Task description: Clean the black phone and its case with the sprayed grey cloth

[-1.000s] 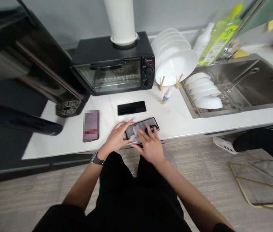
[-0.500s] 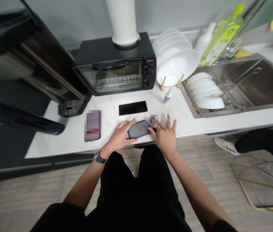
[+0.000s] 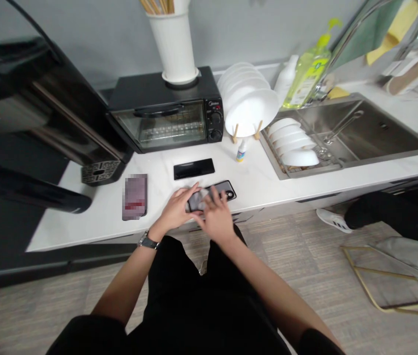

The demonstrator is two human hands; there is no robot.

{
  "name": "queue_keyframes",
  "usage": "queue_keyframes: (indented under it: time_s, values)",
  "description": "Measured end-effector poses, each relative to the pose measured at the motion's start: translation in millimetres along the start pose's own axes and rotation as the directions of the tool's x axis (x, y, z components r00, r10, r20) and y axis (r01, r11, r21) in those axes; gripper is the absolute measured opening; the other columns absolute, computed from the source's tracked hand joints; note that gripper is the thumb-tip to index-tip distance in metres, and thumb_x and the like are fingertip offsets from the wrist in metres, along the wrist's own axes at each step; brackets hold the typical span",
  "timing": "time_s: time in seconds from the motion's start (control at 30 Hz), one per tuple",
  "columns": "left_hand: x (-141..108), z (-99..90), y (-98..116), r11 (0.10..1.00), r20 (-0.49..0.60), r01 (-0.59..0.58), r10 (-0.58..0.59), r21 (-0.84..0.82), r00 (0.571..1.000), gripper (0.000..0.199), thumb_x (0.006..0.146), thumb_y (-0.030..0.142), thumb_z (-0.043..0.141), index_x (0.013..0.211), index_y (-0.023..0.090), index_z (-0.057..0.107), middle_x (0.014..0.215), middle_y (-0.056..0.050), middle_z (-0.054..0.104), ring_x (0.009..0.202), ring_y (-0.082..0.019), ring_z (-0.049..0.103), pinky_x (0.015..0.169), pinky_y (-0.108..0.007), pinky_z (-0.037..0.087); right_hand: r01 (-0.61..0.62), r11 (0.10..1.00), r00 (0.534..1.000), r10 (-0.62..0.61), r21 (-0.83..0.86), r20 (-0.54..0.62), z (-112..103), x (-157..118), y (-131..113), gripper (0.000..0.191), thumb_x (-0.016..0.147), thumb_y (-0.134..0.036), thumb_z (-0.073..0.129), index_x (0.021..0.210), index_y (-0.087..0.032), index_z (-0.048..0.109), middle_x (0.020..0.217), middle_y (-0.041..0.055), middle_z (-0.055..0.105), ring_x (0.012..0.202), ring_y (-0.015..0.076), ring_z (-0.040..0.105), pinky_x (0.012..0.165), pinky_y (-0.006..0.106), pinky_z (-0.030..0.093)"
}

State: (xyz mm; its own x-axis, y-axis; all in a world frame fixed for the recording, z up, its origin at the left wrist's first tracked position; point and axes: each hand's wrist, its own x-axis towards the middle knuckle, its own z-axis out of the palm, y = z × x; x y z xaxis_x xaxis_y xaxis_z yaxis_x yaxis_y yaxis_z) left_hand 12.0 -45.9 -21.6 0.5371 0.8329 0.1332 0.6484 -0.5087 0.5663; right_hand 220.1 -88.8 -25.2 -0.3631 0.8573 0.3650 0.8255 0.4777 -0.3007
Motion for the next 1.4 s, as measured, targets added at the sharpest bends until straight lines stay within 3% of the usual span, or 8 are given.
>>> queue_keyframes:
  time_s: [0.1, 0.3, 0.47, 0.6, 0.8, 1.03, 1.27, 1.4]
  values:
    - [-3.7, -0.7, -0.2, 1.000, 0.007, -0.011, 0.011, -0.017, 1.000, 0.101, 0.089, 0.023, 0.074, 0.171, 0.031, 0.016, 0.159, -0.005, 0.056, 0.131, -0.029, 0.052, 0.114, -0.045, 0.045, 0.100, 0.992, 0.993, -0.104, 0.079, 0.048, 2.8, -2.4, -13.4, 0.047, 0.108, -0.049, 0.049, 0.134, -0.016, 0.070, 0.146, 0.0119, 0.067, 0.153, 0.0347, 0.043, 0.126, 0.061, 0.032]
    - [-5.0, -0.7, 6.6, 1.000, -0.041, 0.024, -0.025, -0.018, 0.999, 0.103, 0.087, 0.039, 0.081, 0.169, 0.032, 0.019, 0.157, -0.005, 0.058, 0.133, -0.030, 0.052, 0.116, -0.048, 0.044, -0.166, 0.985, 0.982, 0.161, -0.051, -0.096, -12.9, -4.4, 25.9, 0.040, 0.107, -0.040, 0.052, 0.130, -0.013, 0.072, 0.133, 0.0170, 0.074, 0.156, 0.0402, 0.038, 0.125, 0.071, 0.024]
    - [-6.8, 0.5, 6.5, 0.998, -0.054, 0.064, -0.063, 0.003, 0.997, 0.094, 0.086, 0.038, 0.082, 0.165, 0.025, 0.032, 0.164, -0.012, 0.048, 0.146, -0.032, 0.043, 0.123, -0.052, 0.038, 0.077, 0.987, 0.997, -0.076, 0.143, -0.009, 6.4, -4.4, -2.0, 0.033, 0.108, -0.030, 0.050, 0.128, -0.020, 0.075, 0.136, 0.0087, 0.074, 0.148, 0.0298, 0.051, 0.125, 0.058, 0.037]
    - [-10.2, 3.4, 6.4, 0.993, -0.127, 0.113, -0.114, -0.012, 0.985, 0.079, 0.077, 0.045, 0.090, 0.143, 0.020, 0.055, 0.165, -0.016, 0.042, 0.154, -0.036, 0.035, 0.127, -0.055, 0.032, -0.028, 0.942, 0.993, 0.066, 0.334, -0.101, 1.6, -2.7, 13.0, 0.033, 0.108, -0.037, 0.052, 0.105, -0.024, 0.082, 0.114, 0.0042, 0.082, 0.129, 0.0295, 0.069, 0.114, 0.050, 0.051]
    - [-11.8, 15.0, 2.7, 0.934, -0.245, 0.245, -0.310, -0.262, 0.919, 0.041, 0.101, 0.033, 0.060, 0.140, 0.021, 0.056, 0.118, -0.009, 0.075, 0.109, -0.023, 0.072, 0.102, -0.043, 0.056, -0.258, 0.912, 0.833, 0.377, 0.318, -0.406, -33.0, -4.1, 49.4, 0.048, 0.110, -0.045, 0.042, 0.122, -0.016, 0.078, 0.119, 0.0138, 0.080, 0.114, 0.0326, 0.076, 0.099, 0.046, 0.060]
    - [-11.8, 20.1, 7.2, 0.946, -0.287, 0.233, -0.293, -0.225, 0.912, 0.027, 0.102, 0.036, 0.060, 0.119, 0.022, 0.075, 0.103, -0.007, 0.081, 0.092, -0.023, 0.075, 0.089, -0.036, 0.058, -0.038, 0.994, 0.951, 0.067, 0.101, -0.302, -30.6, 9.2, 47.6, 0.042, 0.109, -0.024, 0.041, 0.145, -0.020, 0.063, 0.149, 0.0084, 0.066, 0.147, 0.0243, 0.054, 0.119, 0.044, 0.045]
    - [-8.9, 21.3, 6.6, 0.948, -0.267, 0.276, -0.309, -0.155, 0.913, 0.022, 0.086, 0.002, 0.066, 0.086, 0.018, 0.081, 0.086, -0.007, 0.083, 0.078, -0.022, 0.076, 0.078, -0.030, 0.056, 0.180, 0.984, 0.968, -0.176, 0.007, -0.181, 17.9, 10.5, -26.0, 0.041, 0.104, -0.013, 0.046, 0.141, -0.019, 0.063, 0.139, 0.0094, 0.071, 0.148, 0.0255, 0.050, 0.132, 0.052, 0.019]
    - [-9.5, 21.6, 5.6, 0.948, -0.264, 0.273, -0.309, -0.163, 0.914, 0.021, 0.091, 0.008, 0.067, 0.096, 0.021, 0.084, 0.098, -0.008, 0.085, 0.088, -0.025, 0.079, 0.083, -0.031, 0.058, 0.155, 0.982, 0.967, -0.173, -0.106, -0.186, 12.6, 11.5, 3.2, 0.044, 0.102, -0.011, 0.048, 0.143, -0.021, 0.060, 0.136, 0.0089, 0.071, 0.143, 0.0279, 0.052, 0.132, 0.057, 0.010]
